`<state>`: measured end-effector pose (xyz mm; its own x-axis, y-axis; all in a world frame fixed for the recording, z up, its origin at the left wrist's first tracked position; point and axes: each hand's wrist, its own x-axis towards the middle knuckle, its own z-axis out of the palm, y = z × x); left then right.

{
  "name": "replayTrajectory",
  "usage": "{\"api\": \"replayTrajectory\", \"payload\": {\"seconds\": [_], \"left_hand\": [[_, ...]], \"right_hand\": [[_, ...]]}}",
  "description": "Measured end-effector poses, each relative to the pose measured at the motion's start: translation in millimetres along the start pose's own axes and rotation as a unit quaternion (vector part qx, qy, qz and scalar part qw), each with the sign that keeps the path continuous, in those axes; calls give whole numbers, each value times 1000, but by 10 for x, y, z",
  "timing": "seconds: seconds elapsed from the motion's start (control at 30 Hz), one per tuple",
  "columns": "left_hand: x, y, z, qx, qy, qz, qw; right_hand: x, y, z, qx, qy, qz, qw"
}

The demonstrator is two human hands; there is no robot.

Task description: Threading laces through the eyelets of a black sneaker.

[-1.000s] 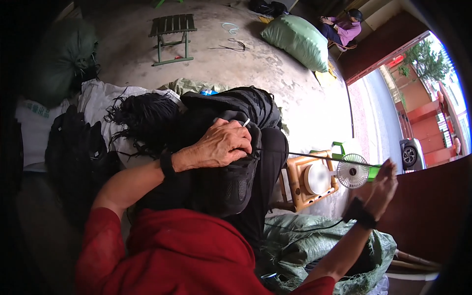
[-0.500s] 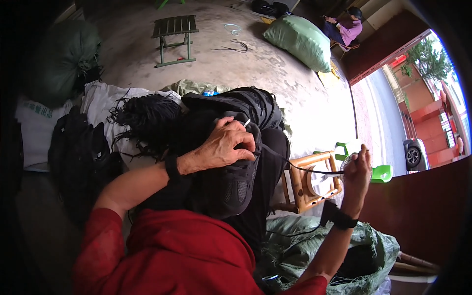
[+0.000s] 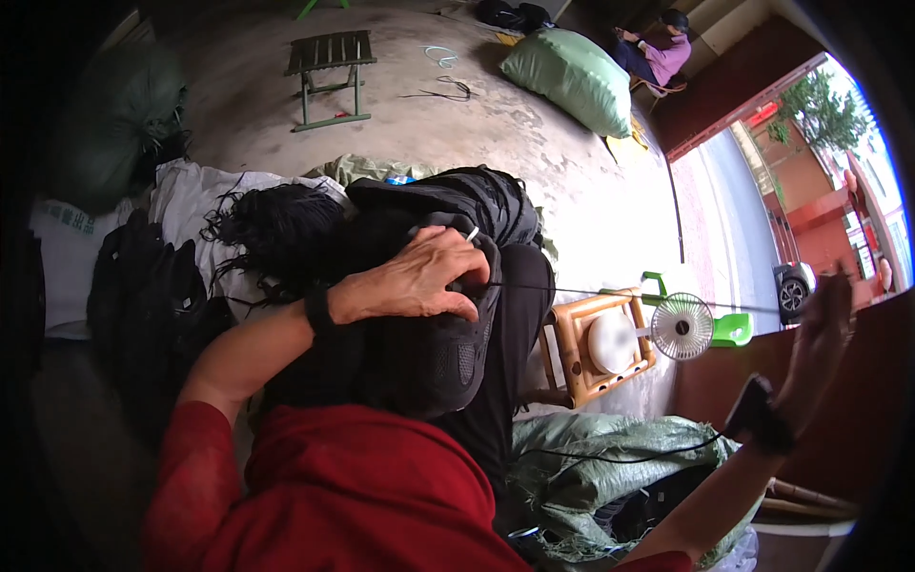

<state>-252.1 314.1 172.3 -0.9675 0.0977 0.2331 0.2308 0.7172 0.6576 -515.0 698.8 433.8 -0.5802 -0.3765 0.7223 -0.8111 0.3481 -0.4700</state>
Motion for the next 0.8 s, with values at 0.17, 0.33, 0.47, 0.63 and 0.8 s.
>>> {"api": "replayTrajectory", "payload": {"seconds": [0.17,0.33,0.47,0.63,0.8], "left_hand": [[-380,-305,-31,3,165,87,982],[-447,-340,-161,-63,133,70,987],[-462,-362,-238,-80,116,78,987],[-466,-362,-188,-81,154,88,981],[-493,-354,-134,-74,203,99,971]], "right_hand": [[-964,435,794,163,-26,200,966],[-1610,76,1886,112,-173,215,955],[-1663,-862,2578,18,-295,107,949],[-1695,-1254,3110,-3,-410,-129,903],[-1531,-1303,3190,-5,-501,-31,865]]}}
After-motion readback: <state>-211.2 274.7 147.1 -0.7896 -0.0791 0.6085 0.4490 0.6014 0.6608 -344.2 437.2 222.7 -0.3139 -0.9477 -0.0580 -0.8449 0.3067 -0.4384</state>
